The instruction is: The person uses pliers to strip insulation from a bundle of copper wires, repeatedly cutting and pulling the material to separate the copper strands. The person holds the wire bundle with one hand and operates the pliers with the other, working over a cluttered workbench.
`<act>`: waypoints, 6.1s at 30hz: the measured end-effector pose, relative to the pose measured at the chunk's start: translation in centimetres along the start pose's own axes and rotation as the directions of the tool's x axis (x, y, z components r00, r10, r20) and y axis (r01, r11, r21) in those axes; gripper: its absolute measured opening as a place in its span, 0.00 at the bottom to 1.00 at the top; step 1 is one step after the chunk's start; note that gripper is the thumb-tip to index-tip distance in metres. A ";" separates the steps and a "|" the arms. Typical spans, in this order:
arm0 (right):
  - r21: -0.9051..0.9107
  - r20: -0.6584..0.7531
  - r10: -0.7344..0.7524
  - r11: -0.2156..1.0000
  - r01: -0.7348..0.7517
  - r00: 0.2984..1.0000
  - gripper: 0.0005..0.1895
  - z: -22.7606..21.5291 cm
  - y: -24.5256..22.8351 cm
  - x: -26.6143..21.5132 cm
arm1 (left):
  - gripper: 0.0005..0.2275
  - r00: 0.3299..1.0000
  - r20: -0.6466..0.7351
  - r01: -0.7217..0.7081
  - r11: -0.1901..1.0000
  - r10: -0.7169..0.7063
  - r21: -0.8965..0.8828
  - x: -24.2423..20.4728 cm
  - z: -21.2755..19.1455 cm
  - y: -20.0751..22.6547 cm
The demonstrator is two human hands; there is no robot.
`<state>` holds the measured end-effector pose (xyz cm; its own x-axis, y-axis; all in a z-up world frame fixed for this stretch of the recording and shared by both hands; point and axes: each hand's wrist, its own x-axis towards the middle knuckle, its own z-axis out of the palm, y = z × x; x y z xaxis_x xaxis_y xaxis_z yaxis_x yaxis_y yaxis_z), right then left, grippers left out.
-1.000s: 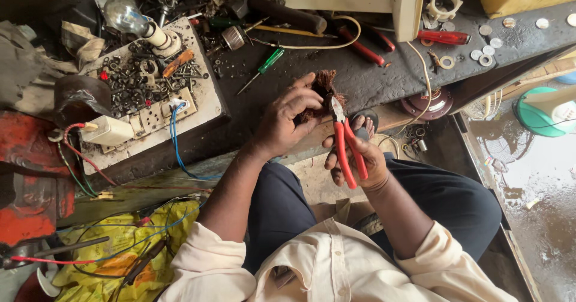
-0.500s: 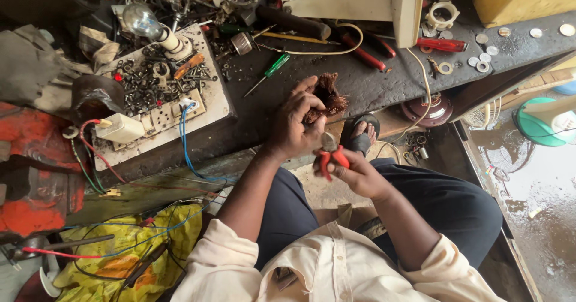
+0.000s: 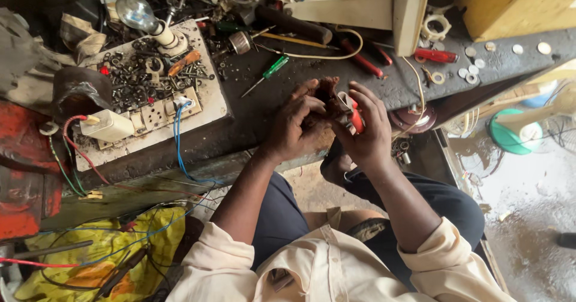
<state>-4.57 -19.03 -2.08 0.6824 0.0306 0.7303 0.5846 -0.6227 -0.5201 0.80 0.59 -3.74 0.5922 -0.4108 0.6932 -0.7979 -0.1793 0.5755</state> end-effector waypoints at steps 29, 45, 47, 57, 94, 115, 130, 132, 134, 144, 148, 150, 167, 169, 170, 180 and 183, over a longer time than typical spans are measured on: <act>0.584 0.108 0.532 0.650 -0.487 0.840 0.15 0.1 4.6 -5.0 | 0.10 0.991 -0.043 0.128 0.991 -0.129 -0.028 -0.4 0.1 -0.1; 0.381 0.716 0.538 0.234 -0.895 0.445 0.26 2.5 5.4 -17.8 | 0.13 0.994 -0.051 0.103 0.985 -0.096 0.135 -0.7 1.0 -0.4; 0.330 0.736 0.553 0.212 -0.920 0.392 0.25 2.3 5.2 -17.0 | 0.13 0.988 -0.058 0.149 0.983 -0.143 0.104 -0.7 1.0 -0.3; 0.322 0.760 0.520 0.219 -0.921 0.390 0.25 1.3 4.7 -15.9 | 0.12 0.982 -0.082 0.177 0.982 -0.171 0.067 -1.3 1.6 -1.0; 0.074 0.709 0.584 0.496 -0.865 0.396 0.26 0.8 4.5 -15.2 | 0.13 0.951 -0.203 0.228 0.972 -0.234 -0.049 -1.9 3.1 -0.6; 0.053 0.711 0.624 0.414 -0.909 0.326 0.22 1.9 5.0 -16.2 | 0.14 0.898 0.178 0.347 0.897 -0.402 0.274 2.6 -0.3 2.8; 0.140 0.778 0.493 0.467 -0.873 0.389 0.28 2.5 4.8 -17.2 | 0.18 0.905 0.326 0.022 0.795 -0.273 0.606 4.7 1.0 3.7; 0.175 0.841 0.468 0.244 -0.954 0.274 0.28 2.7 4.4 -17.5 | 0.19 0.917 0.306 0.013 0.787 -0.256 0.617 4.3 1.4 3.8; 0.337 0.849 0.339 0.242 -0.910 0.405 0.26 1.6 4.2 -17.5 | 0.18 0.911 0.286 0.055 0.775 -0.297 0.629 4.1 1.6 3.8; 0.305 0.819 0.485 0.086 -0.949 0.307 0.20 -3.1 0.5 -12.6 | 0.19 0.928 0.237 0.078 0.773 -0.287 0.629 2.6 1.8 2.7; 0.420 0.799 0.336 0.281 -0.863 0.498 0.19 -4.0 0.3 -10.7 | 0.20 0.935 0.229 0.079 0.790 -0.270 0.608 2.4 2.0 2.5; 0.380 0.818 0.324 0.317 -0.869 0.476 0.18 -4.5 0.1 -10.0 | 0.20 0.935 0.224 0.088 0.795 -0.274 0.601 2.4 2.0 2.5; -0.046 0.728 0.554 0.627 -0.778 0.404 0.20 -5.4 -2.1 -4.6 | 0.12 0.929 0.242 0.065 0.769 -0.279 0.636 1.9 2.4 1.1; -0.049 0.732 0.561 0.610 -0.791 0.387 0.19 -5.3 -2.2 -4.1 | 0.12 0.918 0.259 0.077 0.775 -0.301 0.627 2.0 2.5 1.0; -0.010 0.742 0.543 0.595 -0.804 0.392 0.17 -5.3 -2.2 -4.0 | 0.12 0.911 0.270 0.082 0.778 -0.313 0.623 2.0 2.5 1.0; -0.114 0.754 0.573 0.594 -0.796 0.320 0.13 -5.8 -2.8 -1.5 | 0.12 0.878 0.296 0.109 0.759 -0.377 0.642 2.5 2.2 1.9; -0.275 0.749 0.628 0.585 -0.763 0.212 0.13 -6.4 -2.9 -0.1 | 0.11 0.889 0.282 0.105 0.760 -0.360 0.642 2.5 2.3 1.7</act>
<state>-9.08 -22.24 2.19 0.8403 0.2004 -0.5036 -0.2993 -0.6031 -0.7394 0.61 -2.83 -2.05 0.7827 -0.5524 0.2869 -0.6162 -0.7528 0.2314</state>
